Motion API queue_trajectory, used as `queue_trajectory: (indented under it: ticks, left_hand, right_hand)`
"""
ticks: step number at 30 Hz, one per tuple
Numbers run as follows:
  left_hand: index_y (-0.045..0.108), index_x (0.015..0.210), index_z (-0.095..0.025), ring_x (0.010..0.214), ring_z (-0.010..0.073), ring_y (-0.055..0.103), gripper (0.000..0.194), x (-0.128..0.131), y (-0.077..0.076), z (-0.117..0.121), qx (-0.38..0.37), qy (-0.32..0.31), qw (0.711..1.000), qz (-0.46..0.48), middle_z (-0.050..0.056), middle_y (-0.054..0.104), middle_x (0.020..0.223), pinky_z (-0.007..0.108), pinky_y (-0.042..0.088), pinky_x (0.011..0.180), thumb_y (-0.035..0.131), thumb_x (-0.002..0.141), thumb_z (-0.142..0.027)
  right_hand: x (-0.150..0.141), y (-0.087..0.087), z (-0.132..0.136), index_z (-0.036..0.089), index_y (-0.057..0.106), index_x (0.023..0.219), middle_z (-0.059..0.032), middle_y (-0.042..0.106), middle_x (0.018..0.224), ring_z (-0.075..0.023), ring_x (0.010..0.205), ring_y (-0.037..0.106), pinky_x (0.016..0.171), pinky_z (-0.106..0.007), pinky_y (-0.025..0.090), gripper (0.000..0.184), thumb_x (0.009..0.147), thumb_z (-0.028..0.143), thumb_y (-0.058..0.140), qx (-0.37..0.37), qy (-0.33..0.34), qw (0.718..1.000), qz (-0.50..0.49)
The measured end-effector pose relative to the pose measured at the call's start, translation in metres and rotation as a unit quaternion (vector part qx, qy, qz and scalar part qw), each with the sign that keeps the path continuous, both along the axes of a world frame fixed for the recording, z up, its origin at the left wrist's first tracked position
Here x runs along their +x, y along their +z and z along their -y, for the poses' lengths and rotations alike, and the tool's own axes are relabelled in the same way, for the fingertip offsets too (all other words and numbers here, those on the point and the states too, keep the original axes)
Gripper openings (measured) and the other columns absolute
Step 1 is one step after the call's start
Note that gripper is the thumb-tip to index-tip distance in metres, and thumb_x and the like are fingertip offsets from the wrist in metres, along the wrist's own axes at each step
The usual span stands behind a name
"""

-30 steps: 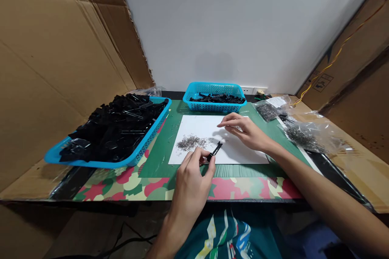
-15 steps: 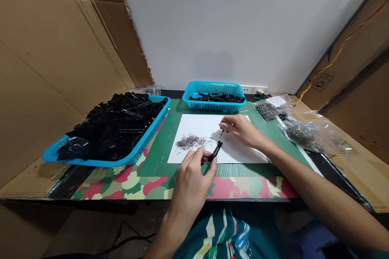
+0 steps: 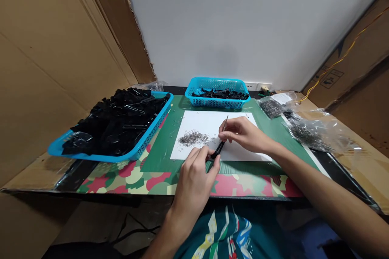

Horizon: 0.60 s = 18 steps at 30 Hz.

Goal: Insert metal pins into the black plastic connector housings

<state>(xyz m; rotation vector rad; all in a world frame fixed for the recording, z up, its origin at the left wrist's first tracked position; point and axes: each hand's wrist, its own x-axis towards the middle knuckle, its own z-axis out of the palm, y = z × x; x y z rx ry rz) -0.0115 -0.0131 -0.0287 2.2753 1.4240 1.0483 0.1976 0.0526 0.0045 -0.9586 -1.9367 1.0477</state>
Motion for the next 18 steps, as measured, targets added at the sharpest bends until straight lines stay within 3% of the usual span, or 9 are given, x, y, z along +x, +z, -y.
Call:
queue_trajectory:
  ticks: [6,18]
  left_hand:
    - [0.058,0.089,-0.022,0.084,0.0219,0.067,0.011,0.000,-0.003,0.000,0.007,0.001,1.000,-0.002,0.002,0.066,0.087,0.032,0.047,0.074,0.065,0.096,-0.017]
    - [0.058,0.087,-0.022,0.084,0.0217,0.067,0.013,0.001,-0.001,0.002,-0.015,-0.004,1.000,0.003,0.002,0.066,0.087,0.032,0.048,0.073,0.063,0.098,-0.019]
  right_hand:
    - [-0.012,0.005,0.015,0.015,0.071,0.085,-0.0037,0.071,0.077,-0.0152,0.071,0.061,0.065,-0.026,0.046,0.033,0.102,0.043,0.065,0.015,0.022,0.999,0.048]
    - [-0.012,0.001,0.015,0.015,0.072,0.082,-0.0026,0.071,0.075,-0.0142,0.069,0.061,0.064,-0.026,0.044,0.023,0.100,0.029,0.066,0.053,0.012,0.996,0.075]
